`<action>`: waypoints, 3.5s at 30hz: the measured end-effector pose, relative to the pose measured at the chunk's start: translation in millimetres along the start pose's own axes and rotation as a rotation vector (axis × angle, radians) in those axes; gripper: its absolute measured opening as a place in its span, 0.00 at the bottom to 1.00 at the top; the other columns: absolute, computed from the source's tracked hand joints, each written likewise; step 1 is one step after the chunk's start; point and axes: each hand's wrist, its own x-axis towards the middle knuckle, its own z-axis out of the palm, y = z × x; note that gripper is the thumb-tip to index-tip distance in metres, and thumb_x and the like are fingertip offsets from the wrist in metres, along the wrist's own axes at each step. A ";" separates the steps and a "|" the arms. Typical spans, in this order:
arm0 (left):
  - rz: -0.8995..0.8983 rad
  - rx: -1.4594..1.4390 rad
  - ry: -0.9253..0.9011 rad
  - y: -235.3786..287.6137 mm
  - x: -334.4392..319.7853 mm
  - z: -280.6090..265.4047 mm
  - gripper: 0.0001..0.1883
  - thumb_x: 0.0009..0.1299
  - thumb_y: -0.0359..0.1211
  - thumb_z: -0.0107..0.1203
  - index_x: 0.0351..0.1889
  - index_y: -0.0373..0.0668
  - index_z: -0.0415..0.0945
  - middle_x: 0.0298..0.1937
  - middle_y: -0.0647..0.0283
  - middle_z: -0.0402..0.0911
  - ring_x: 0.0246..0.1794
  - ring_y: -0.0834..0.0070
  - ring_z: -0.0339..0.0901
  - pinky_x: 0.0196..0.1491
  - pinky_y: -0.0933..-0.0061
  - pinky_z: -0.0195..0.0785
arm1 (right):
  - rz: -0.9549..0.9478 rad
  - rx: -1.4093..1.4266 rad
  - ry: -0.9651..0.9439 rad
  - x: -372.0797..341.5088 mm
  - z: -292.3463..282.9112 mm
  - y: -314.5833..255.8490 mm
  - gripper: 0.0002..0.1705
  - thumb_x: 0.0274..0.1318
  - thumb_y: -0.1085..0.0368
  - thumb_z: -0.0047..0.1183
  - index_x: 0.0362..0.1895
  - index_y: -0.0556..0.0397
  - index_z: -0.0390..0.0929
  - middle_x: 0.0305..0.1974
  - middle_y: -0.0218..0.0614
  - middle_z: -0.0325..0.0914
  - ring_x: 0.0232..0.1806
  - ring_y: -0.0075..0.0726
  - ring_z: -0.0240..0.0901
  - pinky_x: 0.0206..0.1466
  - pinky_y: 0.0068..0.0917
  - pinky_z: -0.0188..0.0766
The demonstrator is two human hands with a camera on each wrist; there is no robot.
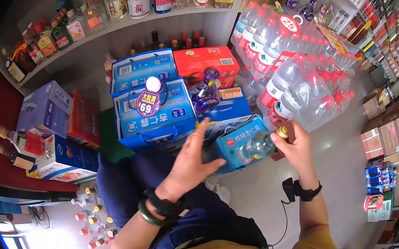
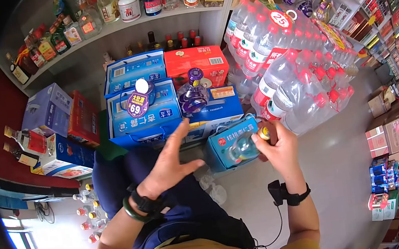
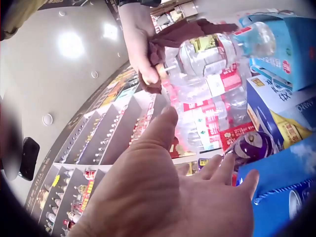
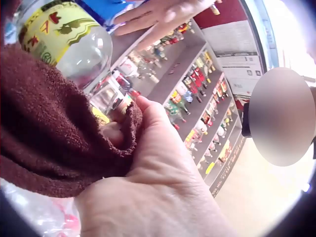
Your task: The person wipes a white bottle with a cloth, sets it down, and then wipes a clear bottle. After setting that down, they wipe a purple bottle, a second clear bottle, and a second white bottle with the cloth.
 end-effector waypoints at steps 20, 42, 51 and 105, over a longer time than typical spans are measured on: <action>-0.285 -0.015 0.121 -1.5 -67.4 -51.4 0.37 0.63 0.27 0.64 0.70 0.44 0.58 0.62 0.56 0.74 0.60 0.66 0.74 0.58 0.62 0.68 | 0.013 -0.318 0.147 60.3 -33.4 63.8 0.21 0.54 0.56 0.65 0.43 0.59 0.78 0.31 0.31 0.80 0.32 0.24 0.75 0.37 0.25 0.71; 0.027 -0.219 0.105 20.6 -98.3 -135.8 0.35 0.69 0.39 0.61 0.70 0.38 0.58 0.65 0.52 0.69 0.67 0.65 0.66 0.68 0.64 0.58 | 0.016 0.722 -0.544 -3.6 161.1 -159.8 0.19 0.70 0.62 0.45 0.60 0.57 0.70 0.39 0.33 0.78 0.34 0.21 0.75 0.37 0.20 0.74; -0.298 -0.034 0.638 -100.4 -26.9 -293.8 0.15 0.69 0.31 0.59 0.52 0.37 0.77 0.39 0.60 0.84 0.42 0.76 0.81 0.48 0.75 0.72 | 0.308 0.718 -0.529 83.8 243.8 -82.2 0.15 0.70 0.64 0.44 0.54 0.56 0.75 0.32 0.29 0.77 0.31 0.22 0.76 0.34 0.18 0.73; -0.166 0.823 0.334 -111.2 43.1 -324.5 0.13 0.57 0.25 0.62 0.38 0.40 0.73 0.38 0.52 0.75 0.42 0.50 0.75 0.45 0.58 0.70 | 0.412 0.738 -0.811 73.9 247.9 -37.5 0.17 0.70 0.64 0.45 0.59 0.55 0.67 0.33 0.42 0.78 0.24 0.28 0.75 0.21 0.21 0.70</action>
